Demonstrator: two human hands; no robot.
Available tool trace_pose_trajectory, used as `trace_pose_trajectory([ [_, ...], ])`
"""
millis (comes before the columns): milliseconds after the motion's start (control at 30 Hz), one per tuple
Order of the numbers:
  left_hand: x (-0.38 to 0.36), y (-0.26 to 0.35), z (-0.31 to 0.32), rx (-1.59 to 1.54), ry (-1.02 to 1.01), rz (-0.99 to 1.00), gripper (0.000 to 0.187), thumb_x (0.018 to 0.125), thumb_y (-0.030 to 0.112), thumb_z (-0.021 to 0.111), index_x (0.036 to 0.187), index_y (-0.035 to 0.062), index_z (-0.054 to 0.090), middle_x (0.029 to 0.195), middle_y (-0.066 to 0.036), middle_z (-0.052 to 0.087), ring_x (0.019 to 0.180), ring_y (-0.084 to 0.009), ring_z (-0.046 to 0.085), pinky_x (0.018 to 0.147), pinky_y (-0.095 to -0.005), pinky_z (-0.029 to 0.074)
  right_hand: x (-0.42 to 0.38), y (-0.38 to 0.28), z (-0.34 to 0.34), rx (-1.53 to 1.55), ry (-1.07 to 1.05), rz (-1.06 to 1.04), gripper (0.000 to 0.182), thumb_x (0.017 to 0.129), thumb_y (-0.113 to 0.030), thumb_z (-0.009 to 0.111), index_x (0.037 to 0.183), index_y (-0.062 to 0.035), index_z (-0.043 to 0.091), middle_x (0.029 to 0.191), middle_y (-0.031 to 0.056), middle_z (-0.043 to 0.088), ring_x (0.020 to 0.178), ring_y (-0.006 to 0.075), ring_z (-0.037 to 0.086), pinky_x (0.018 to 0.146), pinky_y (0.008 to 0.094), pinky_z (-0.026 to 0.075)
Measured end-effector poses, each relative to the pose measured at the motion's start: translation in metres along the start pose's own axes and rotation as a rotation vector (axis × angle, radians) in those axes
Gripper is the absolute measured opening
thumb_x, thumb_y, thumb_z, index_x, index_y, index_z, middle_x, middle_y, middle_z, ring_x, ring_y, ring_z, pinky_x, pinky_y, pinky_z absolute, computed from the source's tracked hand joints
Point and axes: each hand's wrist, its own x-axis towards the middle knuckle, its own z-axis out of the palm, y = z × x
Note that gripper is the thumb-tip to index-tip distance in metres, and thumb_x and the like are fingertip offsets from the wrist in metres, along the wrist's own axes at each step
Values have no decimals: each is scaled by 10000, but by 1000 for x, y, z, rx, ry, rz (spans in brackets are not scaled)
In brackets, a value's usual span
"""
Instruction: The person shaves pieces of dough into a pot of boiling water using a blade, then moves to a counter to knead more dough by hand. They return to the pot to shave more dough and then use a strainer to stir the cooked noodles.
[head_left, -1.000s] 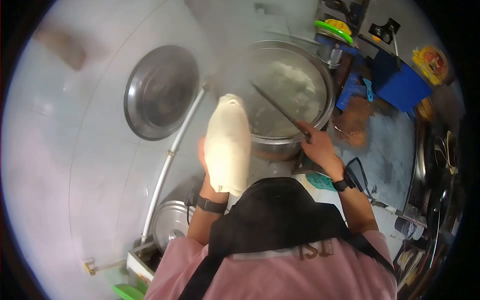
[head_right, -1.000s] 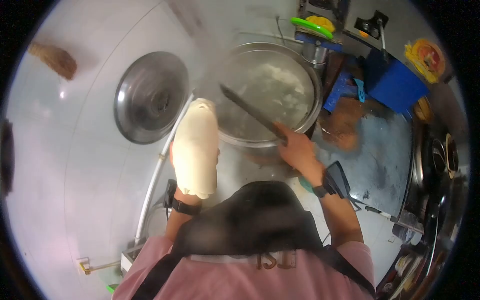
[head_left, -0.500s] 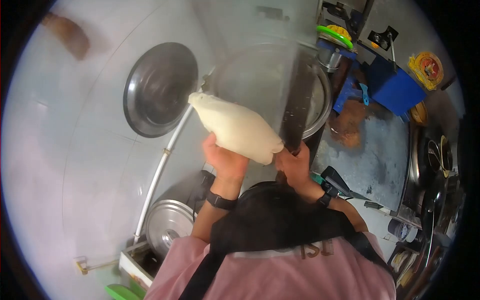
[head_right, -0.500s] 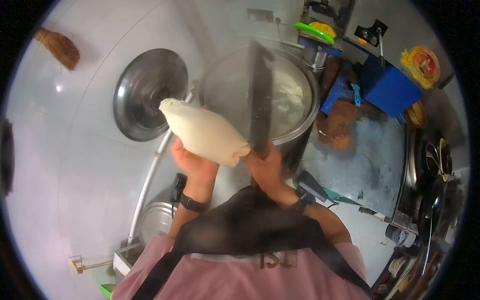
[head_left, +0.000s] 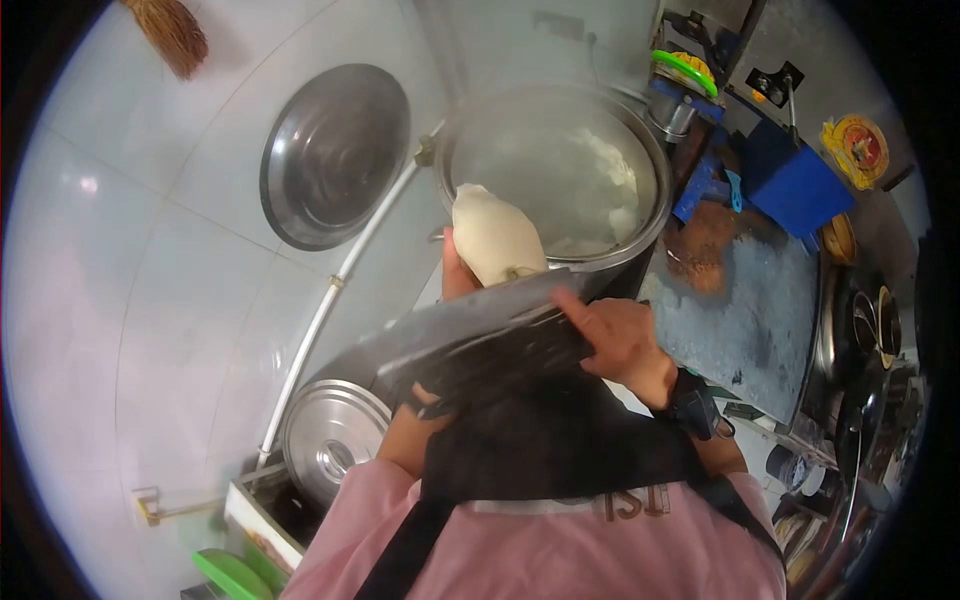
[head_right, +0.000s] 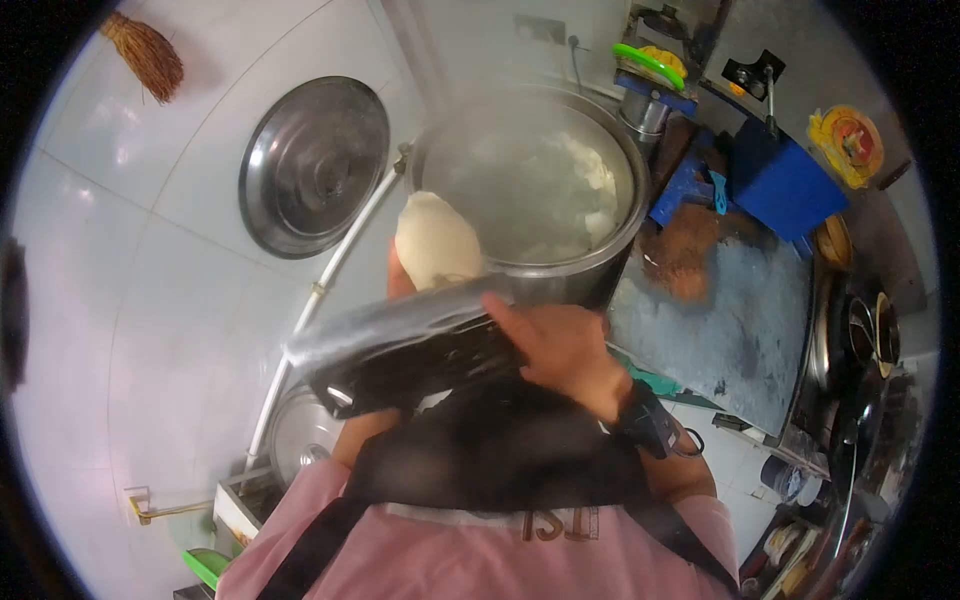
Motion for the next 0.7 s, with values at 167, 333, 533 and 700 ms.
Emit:
trace_pose_trajectory([
  [167,-12,-21,25,350,269,166,505,886,488,316,1125,71,470,988,-99,560,875,-229,563,722,-359,477,3,-9,-2,-230,-42,-159,538,653,-55,535,1180,-162,516,641,36,514,510,192,525,453,314,420],
  [333,-9,-13,17,-7,93,-44,458,883,419,394,1177,69,426,1025,-125,539,915,-258,548,757,-393,482,1,-5,2,-207,16,-166,754,425,-83,659,1168,-110,532,559,11,382,491,181,451,439,315,363],
  [533,-7,-34,12,610,221,311,471,859,460,396,1132,82,464,1030,-107,541,944,-275,530,789,-429,468,7,1,-9,-139,-90,-57,735,477,-58,647,1195,-132,511,621,44,481,550,236,511,480,348,404],
  [700,4,-13,14,-133,266,-72,385,818,403,452,1041,101,538,1023,-69,558,951,-245,525,800,-393,448,2,55,-10,-185,-161,234,709,591,-83,590,1271,-189,417,791,103,615,640,252,601,561,372,475],
])
